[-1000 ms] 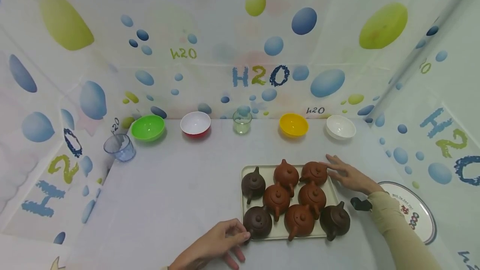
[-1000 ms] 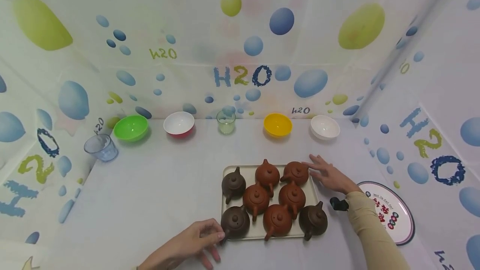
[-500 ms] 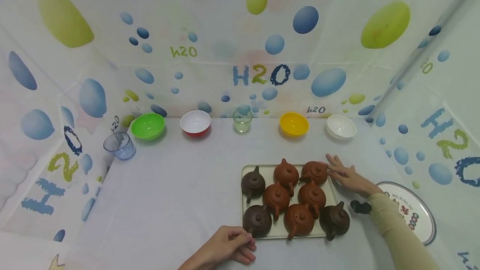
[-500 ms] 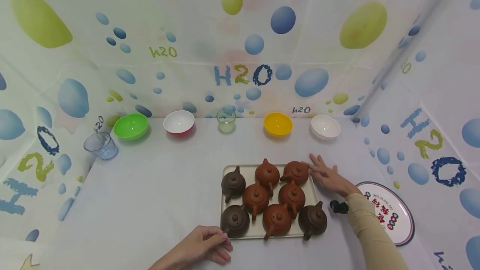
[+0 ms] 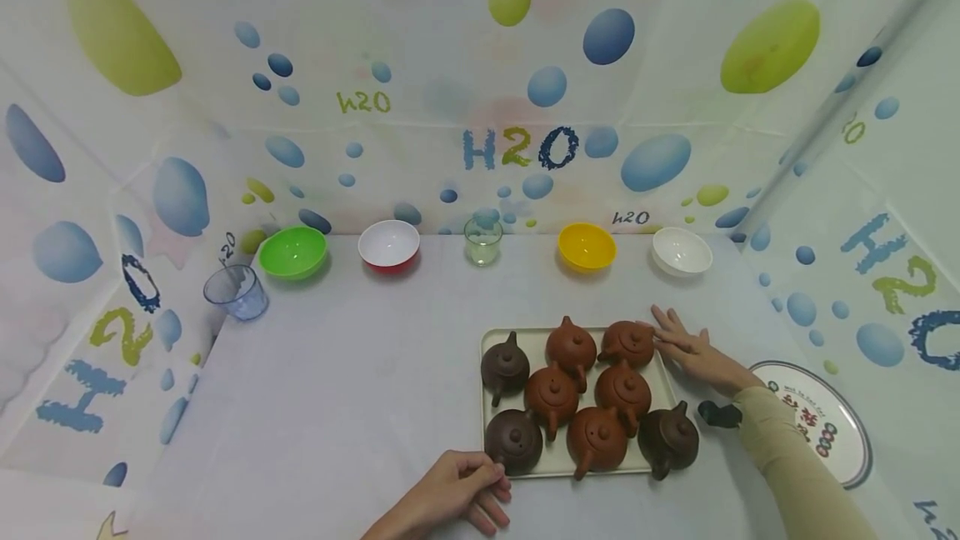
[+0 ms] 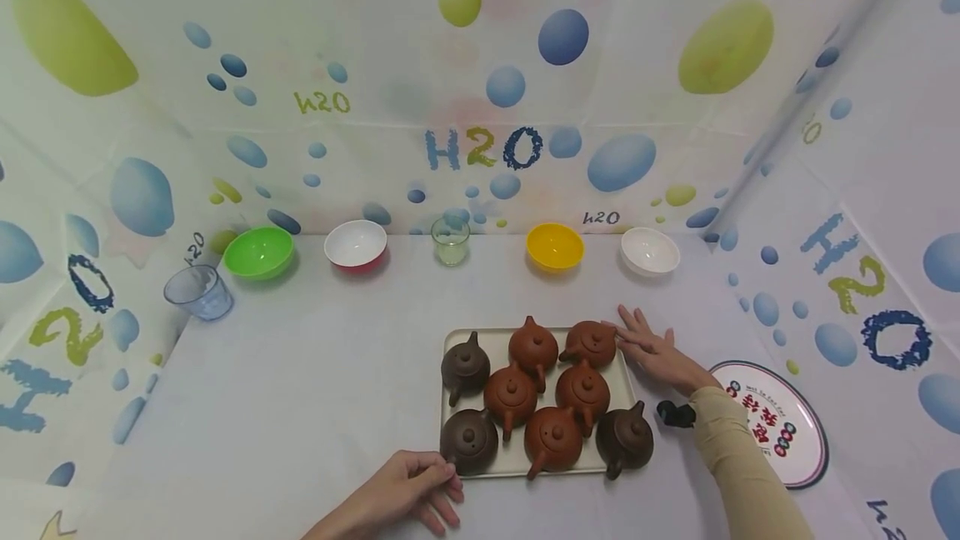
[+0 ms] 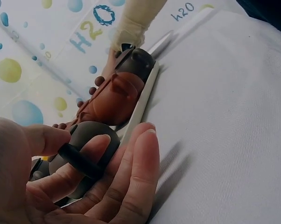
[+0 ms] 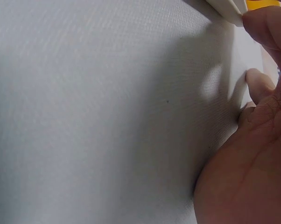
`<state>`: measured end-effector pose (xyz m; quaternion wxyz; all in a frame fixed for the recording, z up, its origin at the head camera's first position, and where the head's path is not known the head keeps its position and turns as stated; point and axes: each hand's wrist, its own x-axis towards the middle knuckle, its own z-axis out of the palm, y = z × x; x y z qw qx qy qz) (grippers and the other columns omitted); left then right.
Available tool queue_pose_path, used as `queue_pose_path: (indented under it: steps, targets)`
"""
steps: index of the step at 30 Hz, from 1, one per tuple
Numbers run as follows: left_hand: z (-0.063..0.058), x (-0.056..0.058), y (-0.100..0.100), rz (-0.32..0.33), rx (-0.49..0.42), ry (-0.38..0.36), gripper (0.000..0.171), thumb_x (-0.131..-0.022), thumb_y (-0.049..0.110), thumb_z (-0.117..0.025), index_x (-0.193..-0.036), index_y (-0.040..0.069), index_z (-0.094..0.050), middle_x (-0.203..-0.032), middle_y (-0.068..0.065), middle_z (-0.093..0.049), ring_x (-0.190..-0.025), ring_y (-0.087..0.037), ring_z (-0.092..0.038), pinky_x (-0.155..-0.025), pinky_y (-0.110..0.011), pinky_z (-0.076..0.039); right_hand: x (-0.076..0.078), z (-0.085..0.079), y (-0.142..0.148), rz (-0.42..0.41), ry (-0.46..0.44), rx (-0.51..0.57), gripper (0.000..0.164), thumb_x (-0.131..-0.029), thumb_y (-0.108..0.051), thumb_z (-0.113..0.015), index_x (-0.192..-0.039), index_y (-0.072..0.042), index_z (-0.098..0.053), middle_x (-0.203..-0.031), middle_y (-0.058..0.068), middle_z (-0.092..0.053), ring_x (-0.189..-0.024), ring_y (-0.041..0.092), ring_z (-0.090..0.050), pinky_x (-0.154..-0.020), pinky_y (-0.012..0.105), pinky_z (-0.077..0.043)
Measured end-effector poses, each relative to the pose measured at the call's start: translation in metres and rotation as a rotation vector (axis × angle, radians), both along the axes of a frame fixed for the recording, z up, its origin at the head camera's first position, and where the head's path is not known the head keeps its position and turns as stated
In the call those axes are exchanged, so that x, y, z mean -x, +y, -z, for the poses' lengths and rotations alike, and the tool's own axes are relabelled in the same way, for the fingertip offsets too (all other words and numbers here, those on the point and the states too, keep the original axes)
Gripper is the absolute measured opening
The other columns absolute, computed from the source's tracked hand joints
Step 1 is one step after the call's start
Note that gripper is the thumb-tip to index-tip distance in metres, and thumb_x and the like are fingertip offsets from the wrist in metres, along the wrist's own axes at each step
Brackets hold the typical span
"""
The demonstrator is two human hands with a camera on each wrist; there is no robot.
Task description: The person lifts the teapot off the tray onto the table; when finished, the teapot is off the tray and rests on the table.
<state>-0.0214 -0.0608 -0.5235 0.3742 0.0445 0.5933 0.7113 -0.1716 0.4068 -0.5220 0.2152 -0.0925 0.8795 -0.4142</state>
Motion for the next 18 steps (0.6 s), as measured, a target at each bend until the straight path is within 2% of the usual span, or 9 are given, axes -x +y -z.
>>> queue_pose_path:
  steps: [6, 9, 13, 18]
  targets:
    - [0.002, -0.0002, -0.0002, 0.004, -0.011, 0.024, 0.037, -0.111, 0.021, -0.059, -0.108, -0.014, -0.069, -0.103, -0.023, -0.08, -0.083, -0.021, -0.083, -0.071, -0.028, -0.066, -0.0012, 0.0017, 0.0013, -0.006, 0.028, 0.006, 0.06, -0.114, -0.038, -0.048, -0.164, -0.005, -0.038, -0.179, 0.021, 0.005, -0.163, 0.047, 0.024, -0.114, 0.074, 0.035]
    - [0.0028, 0.0001, 0.0, 0.009, -0.027, 0.041, 0.038, -0.111, 0.02, -0.059, -0.108, -0.017, -0.068, -0.104, -0.027, -0.079, -0.087, -0.022, -0.083, -0.074, -0.027, -0.066, -0.0021, 0.0037, 0.0029, -0.003, 0.037, 0.016, 0.057, -0.114, -0.037, -0.047, -0.163, -0.007, -0.041, -0.179, 0.021, 0.004, -0.164, 0.043, 0.024, -0.114, 0.074, 0.036]
    - [0.0026, -0.0004, 0.0006, 0.015, -0.042, 0.045, 0.039, -0.111, 0.018, -0.058, -0.109, -0.02, -0.066, -0.102, -0.028, -0.078, -0.088, -0.021, -0.083, -0.074, -0.026, -0.066, -0.0029, 0.0037, 0.002, 0.004, 0.036, 0.016, 0.056, -0.115, -0.037, -0.047, -0.163, -0.008, -0.042, -0.179, 0.02, 0.003, -0.165, 0.041, 0.023, -0.114, 0.074, 0.035]
    - [0.0018, -0.0007, 0.0012, 0.014, -0.052, 0.04, 0.039, -0.111, 0.018, -0.058, -0.108, -0.02, -0.065, -0.101, -0.026, -0.079, -0.088, -0.021, -0.083, -0.075, -0.027, -0.066, -0.0025, 0.0025, -0.0013, 0.006, 0.043, 0.017, 0.059, -0.114, -0.037, -0.048, -0.163, -0.005, -0.039, -0.179, 0.022, 0.002, -0.164, 0.046, 0.022, -0.113, 0.075, 0.035]
